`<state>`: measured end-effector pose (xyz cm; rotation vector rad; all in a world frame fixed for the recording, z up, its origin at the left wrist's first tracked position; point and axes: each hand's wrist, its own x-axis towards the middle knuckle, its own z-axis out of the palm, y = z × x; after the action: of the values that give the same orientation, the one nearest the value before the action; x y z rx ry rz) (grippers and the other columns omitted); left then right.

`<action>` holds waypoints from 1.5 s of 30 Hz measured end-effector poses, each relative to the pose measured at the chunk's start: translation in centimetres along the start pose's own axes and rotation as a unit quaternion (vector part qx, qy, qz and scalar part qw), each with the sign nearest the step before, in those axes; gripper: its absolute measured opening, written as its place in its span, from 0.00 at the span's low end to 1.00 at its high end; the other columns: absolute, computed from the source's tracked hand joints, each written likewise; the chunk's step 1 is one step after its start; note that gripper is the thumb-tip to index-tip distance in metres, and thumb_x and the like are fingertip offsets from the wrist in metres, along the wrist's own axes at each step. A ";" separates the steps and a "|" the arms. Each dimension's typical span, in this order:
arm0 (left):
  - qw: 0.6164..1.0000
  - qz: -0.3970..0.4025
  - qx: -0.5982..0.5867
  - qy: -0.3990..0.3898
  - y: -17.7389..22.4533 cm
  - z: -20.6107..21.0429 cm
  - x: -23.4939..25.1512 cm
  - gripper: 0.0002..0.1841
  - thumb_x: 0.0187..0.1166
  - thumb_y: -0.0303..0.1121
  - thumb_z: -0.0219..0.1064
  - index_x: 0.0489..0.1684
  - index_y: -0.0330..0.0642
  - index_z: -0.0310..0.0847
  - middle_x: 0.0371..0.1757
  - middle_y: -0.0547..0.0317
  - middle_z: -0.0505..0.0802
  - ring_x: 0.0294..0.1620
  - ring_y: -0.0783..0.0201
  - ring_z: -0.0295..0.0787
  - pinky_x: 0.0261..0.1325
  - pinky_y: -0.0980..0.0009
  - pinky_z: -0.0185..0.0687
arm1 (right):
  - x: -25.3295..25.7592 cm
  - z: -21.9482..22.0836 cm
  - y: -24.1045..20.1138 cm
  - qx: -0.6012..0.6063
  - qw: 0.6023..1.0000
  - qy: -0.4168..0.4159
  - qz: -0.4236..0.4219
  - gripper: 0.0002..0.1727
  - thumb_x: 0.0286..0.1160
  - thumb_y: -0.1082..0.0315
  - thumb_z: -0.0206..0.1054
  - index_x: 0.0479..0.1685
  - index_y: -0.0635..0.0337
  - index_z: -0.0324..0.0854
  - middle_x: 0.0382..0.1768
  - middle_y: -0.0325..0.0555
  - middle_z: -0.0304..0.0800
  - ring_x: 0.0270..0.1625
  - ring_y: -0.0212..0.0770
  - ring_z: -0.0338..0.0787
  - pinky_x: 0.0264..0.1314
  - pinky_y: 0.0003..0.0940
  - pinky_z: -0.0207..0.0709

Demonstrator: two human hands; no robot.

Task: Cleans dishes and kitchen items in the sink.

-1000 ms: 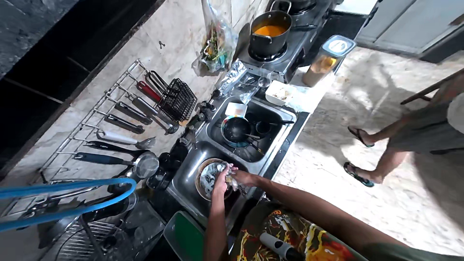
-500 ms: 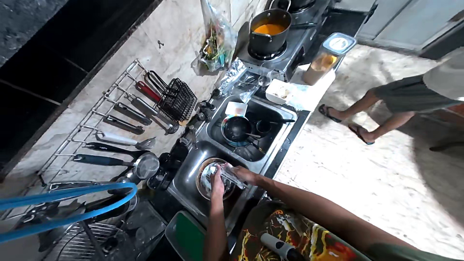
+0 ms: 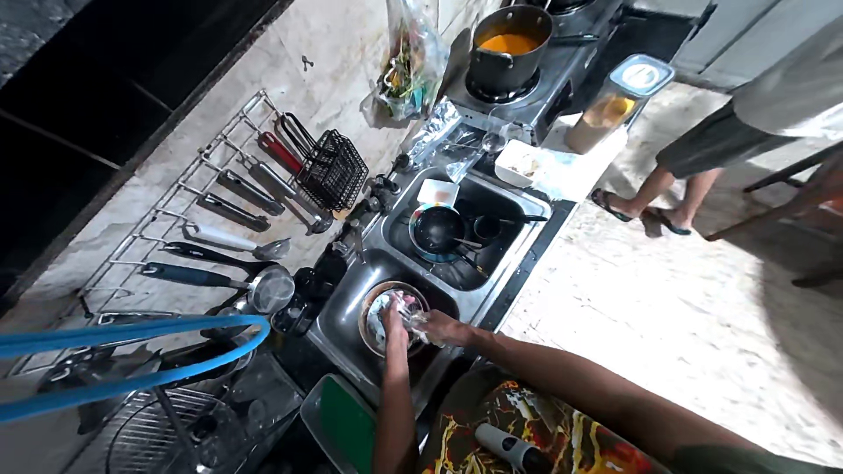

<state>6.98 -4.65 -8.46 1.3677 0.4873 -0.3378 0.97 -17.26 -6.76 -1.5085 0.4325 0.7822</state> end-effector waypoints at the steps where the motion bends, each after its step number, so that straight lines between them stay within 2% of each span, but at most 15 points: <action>1: 1.000 -0.009 -0.024 0.010 -0.1 -0.2 0.3 0.19 0.95 0.36 0.50 0.64 0.27 0.77 0.47 0.42 0.94 0.47 0.54 0.94 0.58 0.58 0.90 | 0.0 0.1 -0.1 -0.012 1.000 0.000 0.004 0.25 0.81 0.48 0.68 0.62 0.62 0.83 0.47 0.54 0.90 0.45 0.46 0.89 0.54 0.49 0.83; 8: 0.994 -0.084 -0.065 0.027 0.0 -0.8 1.0 0.12 0.93 0.36 0.54 0.55 0.38 0.78 0.28 0.62 0.83 0.22 0.68 0.79 0.29 0.71 0.83 | -0.3 0.6 0.0 -0.037 0.999 -0.019 0.014 0.28 0.83 0.48 0.66 0.66 0.64 0.80 0.53 0.58 0.88 0.52 0.50 0.89 0.60 0.53 0.81; 14: 0.991 -0.108 -0.074 -0.004 -1.2 -0.5 0.9 0.14 0.95 0.40 0.48 0.47 0.43 0.77 0.23 0.69 0.75 0.19 0.75 0.70 0.25 0.80 0.71 | 0.2 0.9 -0.8 -0.062 0.996 -0.002 0.058 0.28 0.83 0.50 0.66 0.68 0.65 0.78 0.55 0.62 0.87 0.56 0.55 0.89 0.62 0.57 0.81; 18: 0.995 -0.086 -0.014 0.048 -1.8 -2.6 3.6 0.15 0.97 0.39 0.43 0.43 0.42 0.71 0.21 0.67 0.72 0.15 0.72 0.66 0.20 0.77 0.67 | -1.3 0.5 -0.6 -0.159 0.984 -0.072 0.037 0.25 0.86 0.51 0.62 0.63 0.68 0.82 0.53 0.63 0.88 0.56 0.57 0.88 0.65 0.61 0.77; 19: 0.992 -0.080 0.066 0.069 -2.1 -3.6 4.6 0.17 0.97 0.41 0.42 0.48 0.39 0.72 0.24 0.63 0.74 0.18 0.70 0.68 0.23 0.75 0.69 | -1.5 0.3 -0.2 -0.169 0.981 -0.090 0.023 0.24 0.86 0.52 0.62 0.60 0.67 0.83 0.50 0.62 0.89 0.52 0.56 0.89 0.62 0.60 0.78; 20: 0.978 -0.081 0.177 0.081 -2.6 -4.7 5.4 0.21 0.97 0.43 0.43 0.59 0.34 0.76 0.36 0.53 0.81 0.30 0.63 0.76 0.35 0.68 0.76 | -1.7 0.0 0.4 -0.158 0.982 -0.103 0.012 0.23 0.86 0.53 0.62 0.60 0.66 0.83 0.47 0.59 0.89 0.48 0.52 0.89 0.58 0.57 0.79; 21: 0.951 -0.083 0.288 0.075 -3.0 -5.9 6.3 0.25 0.96 0.44 0.46 0.70 0.29 0.76 0.54 0.39 0.88 0.51 0.51 0.85 0.56 0.57 0.82 | -1.8 -0.3 0.9 -0.143 0.984 -0.108 0.002 0.21 0.86 0.54 0.62 0.61 0.64 0.83 0.45 0.56 0.89 0.45 0.48 0.89 0.56 0.54 0.81; 22: 0.915 -0.077 0.392 0.063 -3.3 -6.8 7.1 0.27 0.95 0.44 0.49 0.74 0.27 0.74 0.66 0.32 0.87 0.67 0.43 0.85 0.72 0.48 0.78 | -1.6 -0.7 1.4 -0.134 0.985 -0.110 -0.001 0.21 0.86 0.54 0.62 0.63 0.63 0.82 0.45 0.55 0.89 0.45 0.48 0.89 0.56 0.53 0.82; 24: 0.829 -0.074 0.553 0.045 -3.8 -7.8 8.0 0.28 0.92 0.45 0.52 0.78 0.28 0.73 0.74 0.30 0.83 0.78 0.39 0.78 0.82 0.43 0.70 | -0.9 -1.4 2.4 -0.145 0.985 -0.098 0.007 0.23 0.87 0.52 0.61 0.62 0.64 0.82 0.47 0.57 0.90 0.47 0.50 0.91 0.59 0.56 0.82; 28: 0.755 -0.064 0.650 0.048 -4.6 -7.9 8.0 0.26 0.90 0.41 0.55 0.81 0.33 0.71 0.76 0.35 0.83 0.78 0.41 0.79 0.80 0.44 0.72 | -0.3 -3.6 2.7 -0.144 0.988 -0.049 0.020 0.27 0.86 0.48 0.61 0.59 0.67 0.83 0.49 0.61 0.91 0.51 0.55 0.91 0.62 0.59 0.81; 33: 0.730 -0.051 0.680 0.046 -4.9 -7.8 7.6 0.24 0.90 0.38 0.55 0.78 0.32 0.75 0.76 0.35 0.83 0.78 0.40 0.79 0.79 0.43 0.73 | -0.7 -7.4 1.7 -0.035 0.999 0.005 -0.024 0.27 0.84 0.46 0.64 0.63 0.61 0.82 0.41 0.52 0.91 0.39 0.45 0.90 0.51 0.50 0.84; 36: 0.709 -0.043 0.702 0.051 -5.4 -7.6 7.7 0.23 0.86 0.36 0.59 0.74 0.29 0.77 0.75 0.35 0.83 0.79 0.42 0.78 0.81 0.46 0.72 | -1.0 -10.1 0.8 -0.034 0.996 0.087 -0.015 0.29 0.77 0.44 0.71 0.59 0.63 0.84 0.44 0.55 0.92 0.44 0.50 0.92 0.56 0.55 0.85; 39: 0.716 -0.023 0.694 0.070 -5.4 -7.1 7.8 0.27 0.83 0.38 0.64 0.76 0.27 0.74 0.78 0.32 0.80 0.80 0.40 0.76 0.83 0.47 0.69 | -1.3 -13.4 -0.5 -0.069 0.956 0.285 -0.006 0.27 0.73 0.47 0.73 0.50 0.66 0.85 0.44 0.60 0.91 0.48 0.57 0.92 0.56 0.61 0.83; 41: 0.707 0.002 0.699 0.109 -5.2 -6.6 7.7 0.29 0.83 0.42 0.62 0.78 0.30 0.73 0.79 0.34 0.79 0.80 0.42 0.76 0.81 0.47 0.72 | -1.1 -15.8 -1.5 -0.080 0.907 0.413 -0.013 0.28 0.74 0.47 0.72 0.57 0.66 0.85 0.50 0.61 0.91 0.55 0.58 0.91 0.62 0.60 0.82; 45: 0.754 0.147 0.630 0.111 -2.6 -0.7 6.3 0.24 0.89 0.39 0.58 0.75 0.31 0.76 0.77 0.32 0.79 0.80 0.40 0.75 0.84 0.49 0.70 | 0.5 -20.2 -3.0 -0.081 0.892 0.444 0.001 0.31 0.73 0.41 0.72 0.58 0.61 0.85 0.52 0.58 0.91 0.57 0.58 0.91 0.63 0.61 0.82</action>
<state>10.97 -4.08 -14.06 2.8056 0.1730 -0.2242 7.66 -36.59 -6.10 -1.9787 1.0609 0.0706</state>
